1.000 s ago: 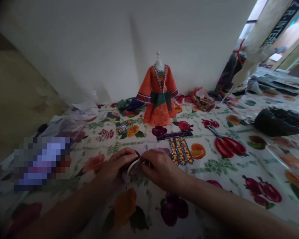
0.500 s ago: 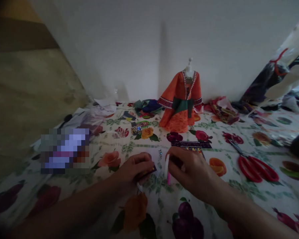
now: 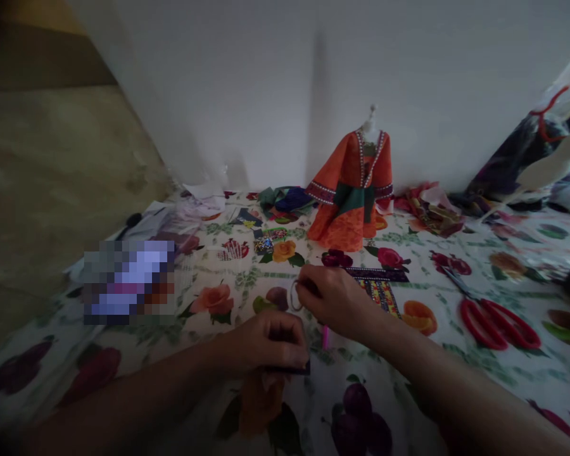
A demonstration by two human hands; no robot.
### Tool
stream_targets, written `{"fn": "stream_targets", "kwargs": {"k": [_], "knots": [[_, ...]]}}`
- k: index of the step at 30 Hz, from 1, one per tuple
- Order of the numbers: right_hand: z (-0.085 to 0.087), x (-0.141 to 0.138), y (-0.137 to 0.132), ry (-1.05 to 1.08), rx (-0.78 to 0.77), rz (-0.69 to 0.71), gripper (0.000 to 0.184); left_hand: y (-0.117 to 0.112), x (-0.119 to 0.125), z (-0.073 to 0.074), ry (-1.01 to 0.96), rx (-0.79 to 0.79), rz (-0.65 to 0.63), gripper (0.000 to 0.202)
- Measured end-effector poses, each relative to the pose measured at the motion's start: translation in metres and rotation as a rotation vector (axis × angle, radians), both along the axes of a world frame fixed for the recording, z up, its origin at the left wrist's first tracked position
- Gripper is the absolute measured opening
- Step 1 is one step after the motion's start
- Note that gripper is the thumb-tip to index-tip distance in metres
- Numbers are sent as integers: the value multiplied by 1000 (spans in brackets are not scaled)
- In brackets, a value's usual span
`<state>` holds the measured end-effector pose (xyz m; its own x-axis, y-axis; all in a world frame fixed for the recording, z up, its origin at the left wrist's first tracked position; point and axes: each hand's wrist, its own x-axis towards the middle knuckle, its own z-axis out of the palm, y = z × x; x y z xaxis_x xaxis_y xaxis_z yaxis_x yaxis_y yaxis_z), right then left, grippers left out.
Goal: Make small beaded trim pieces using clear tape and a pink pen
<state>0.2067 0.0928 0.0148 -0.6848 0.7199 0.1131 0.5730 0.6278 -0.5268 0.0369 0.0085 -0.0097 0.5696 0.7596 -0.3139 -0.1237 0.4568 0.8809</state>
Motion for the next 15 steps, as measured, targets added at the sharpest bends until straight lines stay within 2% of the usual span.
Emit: {"fn": "stream_targets", "kwargs": {"k": [4,9,12,15], "knots": [[-13,-33,10,-43,-16,36,16,-1,-3,4,2,7,-108,13],[-27,-69,23,-71,18,37,13,-1,-3,3,-16,26,-182,6],[-28,-83,26,-58,25,47,14,-1,-2,-3,-21,25,-212,6],[-22,-87,21,-29,37,65,24,-3,-1,-10,-9,24,-263,10]]}}
